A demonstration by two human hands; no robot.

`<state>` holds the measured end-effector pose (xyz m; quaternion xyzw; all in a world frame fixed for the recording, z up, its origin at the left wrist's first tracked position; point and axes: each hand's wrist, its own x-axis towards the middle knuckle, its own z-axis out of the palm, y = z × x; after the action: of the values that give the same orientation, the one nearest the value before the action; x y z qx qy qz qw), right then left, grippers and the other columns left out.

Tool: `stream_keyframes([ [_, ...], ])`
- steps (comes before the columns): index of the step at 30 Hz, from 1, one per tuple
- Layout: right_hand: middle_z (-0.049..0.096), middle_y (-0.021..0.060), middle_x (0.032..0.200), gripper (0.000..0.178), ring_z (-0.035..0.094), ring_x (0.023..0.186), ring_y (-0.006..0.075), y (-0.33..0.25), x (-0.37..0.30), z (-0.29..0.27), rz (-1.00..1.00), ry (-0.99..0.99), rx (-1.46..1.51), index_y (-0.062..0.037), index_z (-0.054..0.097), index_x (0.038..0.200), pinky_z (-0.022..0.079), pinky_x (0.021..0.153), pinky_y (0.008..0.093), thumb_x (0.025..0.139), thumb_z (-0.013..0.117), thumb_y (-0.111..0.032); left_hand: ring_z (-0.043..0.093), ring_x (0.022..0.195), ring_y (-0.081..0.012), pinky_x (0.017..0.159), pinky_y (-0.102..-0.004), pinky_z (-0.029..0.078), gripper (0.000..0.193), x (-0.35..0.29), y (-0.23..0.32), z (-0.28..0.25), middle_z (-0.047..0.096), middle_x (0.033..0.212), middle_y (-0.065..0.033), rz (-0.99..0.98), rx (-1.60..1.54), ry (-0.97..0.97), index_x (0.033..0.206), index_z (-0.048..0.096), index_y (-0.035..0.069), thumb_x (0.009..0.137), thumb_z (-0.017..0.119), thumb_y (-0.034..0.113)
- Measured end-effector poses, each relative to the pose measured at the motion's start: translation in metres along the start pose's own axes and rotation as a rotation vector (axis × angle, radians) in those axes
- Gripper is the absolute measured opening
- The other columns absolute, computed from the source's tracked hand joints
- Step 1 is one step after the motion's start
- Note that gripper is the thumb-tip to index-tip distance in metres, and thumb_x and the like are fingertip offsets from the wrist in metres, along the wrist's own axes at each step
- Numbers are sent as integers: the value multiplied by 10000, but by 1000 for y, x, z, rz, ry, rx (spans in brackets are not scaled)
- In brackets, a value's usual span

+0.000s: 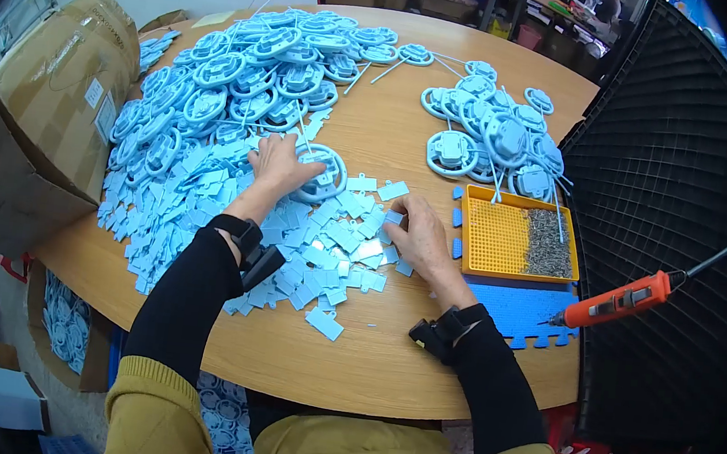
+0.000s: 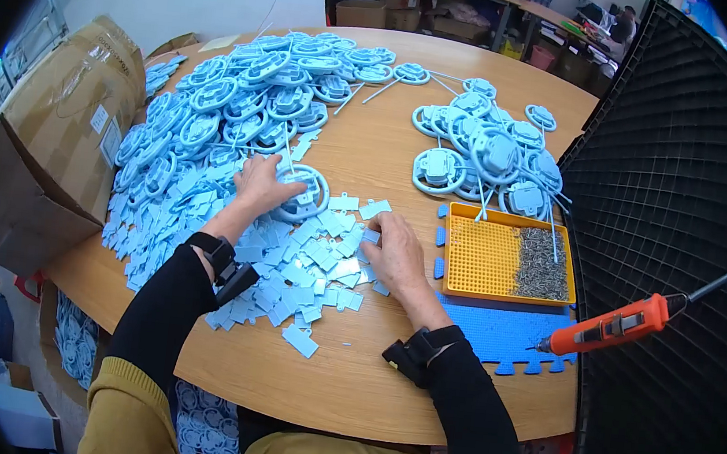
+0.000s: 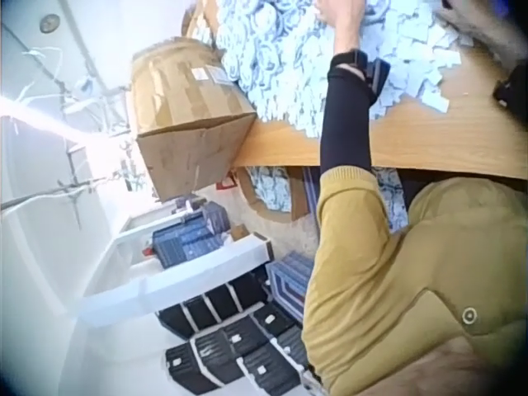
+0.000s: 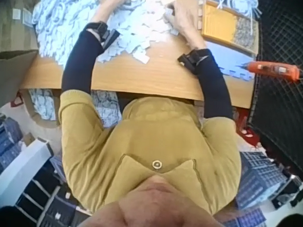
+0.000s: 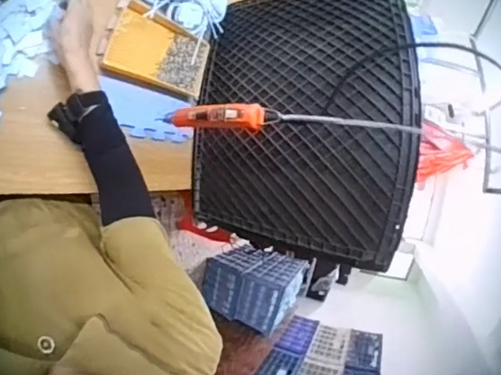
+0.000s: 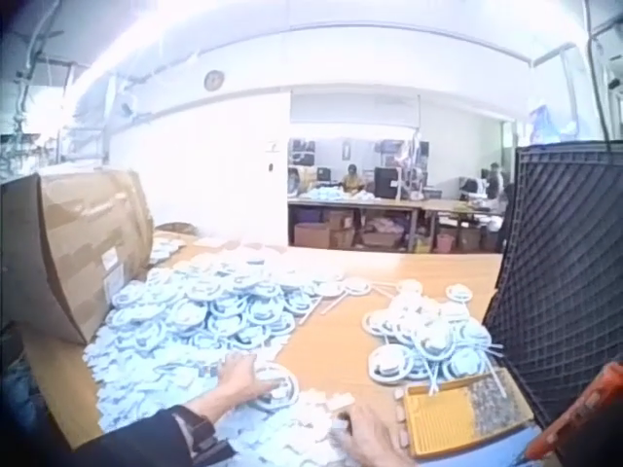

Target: The person is assembling or sorting light blue circular plastic components at a workshop table.

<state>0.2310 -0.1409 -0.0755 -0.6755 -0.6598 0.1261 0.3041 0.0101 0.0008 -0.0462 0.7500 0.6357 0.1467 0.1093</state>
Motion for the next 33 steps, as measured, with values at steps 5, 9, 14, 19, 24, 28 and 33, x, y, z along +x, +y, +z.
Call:
stream_keyframes([
  [5, 620, 97, 730, 153, 603, 656, 164, -30, 1, -13, -7, 188, 569, -2, 615, 898, 470, 586, 315, 794, 642, -111, 415, 1205, -328, 1042, -528, 212, 604, -16, -2, 3, 505, 1207, -163, 202, -88, 55, 1194, 582, 105, 686, 726, 399],
  [9, 645, 46, 834, 124, 607, 716, 118, -41, 9, -11, 126, 121, 1041, -45, 616, 953, 496, 584, 241, 862, 632, -127, 409, 1229, -315, 1067, -557, 171, 626, -29, 9, 3, 477, 1276, -152, 160, 68, 185, 1199, 576, 77, 723, 706, 461],
  [14, 587, 40, 898, 95, 602, 776, 141, -53, 12, -14, 405, 122, 1559, -47, 542, 981, 577, 646, 300, 897, 586, -57, 353, 1286, -324, 1046, -626, 136, 786, -18, 19, -5, 431, 1339, -148, -27, 189, -84, 1236, 565, 33, 729, 605, 632],
  [19, 586, 64, 912, 113, 611, 804, 164, -53, 12, -10, 413, 137, 1592, -38, 530, 1006, 573, 706, 305, 898, 565, -31, 243, 1361, -322, 1050, -652, 96, 948, -3, 12, -16, 341, 1408, -167, -91, 173, -231, 1269, 532, -4, 618, 657, 674],
  [24, 598, 66, 952, 117, 612, 834, 143, -58, 7, -2, 367, 201, 1412, -12, 570, 998, 560, 720, 280, 883, 584, -23, 375, 1258, -290, 1055, -651, 67, 795, -10, 0, 0, 458, 1273, -154, 13, -61, 98, 1158, 547, 23, 617, 725, 577],
  [28, 600, 56, 959, 102, 607, 843, 108, -60, 3, 3, 140, 317, 1199, 14, 623, 942, 518, 725, 230, 847, 630, -24, 604, 876, -197, 905, -506, 389, 467, -37, 13, 2, 610, 969, -73, 166, -583, 219, 1039, 546, 48, 712, 761, 304],
  [33, 584, 61, 923, 109, 614, 854, 159, -87, -4, 3, -263, 568, 818, -26, 652, 868, 514, 703, 261, 772, 668, 23, 624, 895, -169, 725, -321, 546, 372, -102, 46, -18, 603, 1042, -64, 35, -1550, -58, 1181, 493, 64, 879, 658, 205],
])
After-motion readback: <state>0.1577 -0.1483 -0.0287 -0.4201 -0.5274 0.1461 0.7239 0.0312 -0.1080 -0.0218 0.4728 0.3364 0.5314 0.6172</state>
